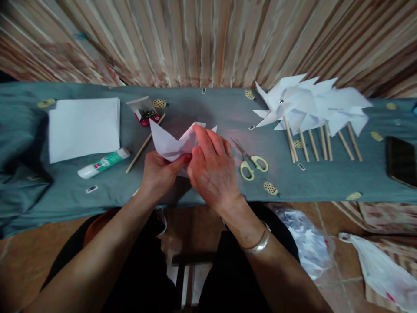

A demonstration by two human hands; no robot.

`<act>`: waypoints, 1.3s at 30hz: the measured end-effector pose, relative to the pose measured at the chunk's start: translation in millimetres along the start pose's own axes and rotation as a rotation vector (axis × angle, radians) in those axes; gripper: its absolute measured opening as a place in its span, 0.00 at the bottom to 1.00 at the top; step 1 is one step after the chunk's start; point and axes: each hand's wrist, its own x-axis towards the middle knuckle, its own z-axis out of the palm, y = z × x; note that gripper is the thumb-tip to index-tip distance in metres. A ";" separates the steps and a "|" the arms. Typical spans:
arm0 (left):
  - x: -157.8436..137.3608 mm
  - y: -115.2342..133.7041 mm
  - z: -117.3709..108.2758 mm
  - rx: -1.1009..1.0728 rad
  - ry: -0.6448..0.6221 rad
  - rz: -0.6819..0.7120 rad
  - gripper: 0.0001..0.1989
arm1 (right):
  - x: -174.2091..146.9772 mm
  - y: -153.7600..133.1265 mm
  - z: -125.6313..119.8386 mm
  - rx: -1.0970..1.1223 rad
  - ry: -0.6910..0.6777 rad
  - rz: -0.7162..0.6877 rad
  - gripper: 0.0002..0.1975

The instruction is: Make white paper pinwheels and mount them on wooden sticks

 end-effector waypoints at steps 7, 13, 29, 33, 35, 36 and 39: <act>-0.4 3.2 -3.4 0.035 -0.007 0.002 0.01 | 0.4 -0.8 -0.6 0.013 -0.025 -0.002 0.07; 0.8 2.6 -5.1 -0.007 0.022 -0.028 0.03 | 0.4 -0.2 -6.9 0.058 -0.004 -0.014 0.05; 7.9 15.8 -24.1 -0.458 0.057 -0.227 0.11 | -36.5 52.6 7.7 0.044 -0.226 0.068 0.04; 4.2 18.1 -20.3 -0.498 0.021 -0.295 0.13 | -29.5 59.2 5.2 0.223 -0.169 0.217 0.09; 2.6 17.7 -17.6 -0.507 0.009 -0.320 0.14 | -21.9 62.3 4.2 0.458 -0.073 0.405 0.13; 1.9 17.4 -16.0 -0.510 0.006 -0.329 0.14 | -17.7 63.0 4.9 0.607 -0.032 0.497 0.15; -0.7 16.7 -10.7 -0.509 -0.008 -0.350 0.16 | -6.4 59.9 10.7 0.966 0.044 0.600 0.17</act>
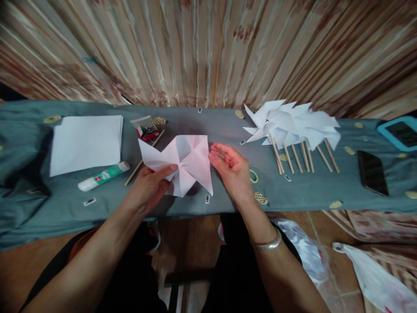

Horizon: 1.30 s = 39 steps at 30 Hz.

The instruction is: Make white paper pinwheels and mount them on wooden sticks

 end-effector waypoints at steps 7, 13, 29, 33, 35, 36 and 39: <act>-1.3 -8.2 3.9 0.026 -0.013 -0.017 0.15 | -11.0 -21.7 14.3 -0.252 0.057 -0.246 0.05; -0.6 -12.2 3.3 0.055 0.028 -0.007 0.12 | -26.7 -38.2 11.8 -0.763 -0.072 -0.618 0.12; -3.3 -13.7 4.9 0.083 -0.016 0.024 0.12 | -31.3 -31.8 16.2 -0.900 -0.172 -0.767 0.14; -2.6 -14.5 3.4 0.072 -0.018 0.019 0.12 | -31.2 -34.1 17.8 -0.922 -0.174 -0.806 0.13; -2.3 -14.4 2.3 0.078 -0.024 0.014 0.11 | -30.8 -35.9 18.6 -0.958 -0.171 -0.835 0.11; -2.3 -14.1 1.8 0.080 -0.030 0.011 0.11 | -30.6 -36.7 18.8 -0.973 -0.170 -0.848 0.10; -2.5 -13.1 0.4 0.083 -0.054 -0.001 0.10 | -30.0 -37.8 18.8 -1.000 -0.175 -0.867 0.10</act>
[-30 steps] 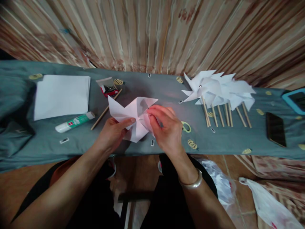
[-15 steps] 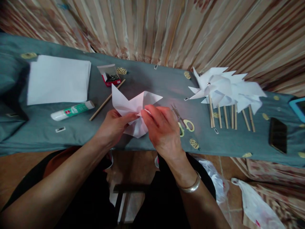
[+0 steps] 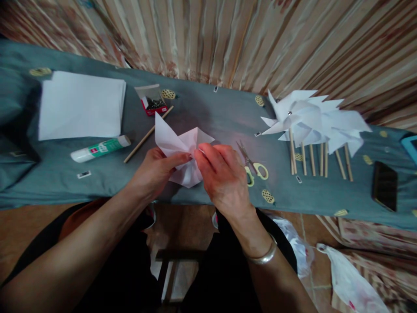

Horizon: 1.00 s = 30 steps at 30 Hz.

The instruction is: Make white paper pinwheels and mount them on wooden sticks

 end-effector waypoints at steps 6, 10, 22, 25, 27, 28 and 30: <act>0.0 2.9 0.7 -0.008 -0.004 -0.013 0.09 | -1.2 1.0 -0.1 -0.023 -0.016 -0.003 0.10; -0.4 5.2 2.0 -0.029 -0.032 -0.020 0.09 | -1.1 0.9 -0.8 -0.014 -0.020 -0.004 0.10; 0.3 2.2 1.0 -0.008 0.020 0.004 0.10 | -4.6 0.0 1.0 0.059 -0.026 0.066 0.16; 1.4 3.8 -0.3 -0.027 0.034 0.021 0.12 | -2.6 2.8 -6.0 0.111 0.018 0.141 0.23; 2.6 4.9 -2.1 -0.041 0.050 0.052 0.13 | -1.9 6.9 -10.0 0.199 0.053 0.244 0.26; 3.3 5.4 -3.0 -0.044 0.058 0.066 0.13 | -2.1 9.6 -10.6 0.267 0.068 0.323 0.26; 4.2 6.2 -4.1 -0.035 0.074 0.079 0.13 | -3.2 15.7 -8.1 0.474 0.096 0.532 0.27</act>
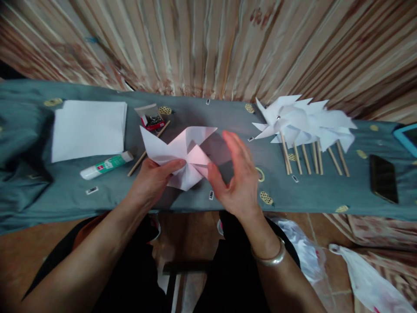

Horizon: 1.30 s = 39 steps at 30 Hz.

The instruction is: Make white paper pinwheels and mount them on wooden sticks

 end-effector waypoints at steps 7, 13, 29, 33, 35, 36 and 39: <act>-3.8 2.1 4.9 0.125 0.026 -0.003 0.15 | 8.7 12.2 12.7 0.798 -0.235 0.705 0.31; -5.8 1.1 7.4 0.228 0.002 0.013 0.14 | 14.2 -0.6 11.9 0.918 -0.354 0.743 0.31; -0.1 0.7 4.3 0.213 -0.030 0.039 0.12 | 15.3 9.3 9.0 0.808 -0.197 0.611 0.27; 6.0 15.2 -2.9 0.175 0.053 0.181 0.08 | 14.6 36.8 -12.7 0.460 0.042 0.416 0.12; 7.6 23.1 -6.2 0.164 0.076 0.241 0.07 | 9.5 50.2 -23.1 0.228 0.030 0.369 0.09; 7.9 26.2 -7.7 0.161 0.089 0.269 0.07 | 6.2 55.3 -26.8 0.133 0.009 0.348 0.08; 7.6 31.5 -10.8 0.193 0.137 0.302 0.08 | -2.9 61.4 -28.2 -0.026 -0.087 0.232 0.08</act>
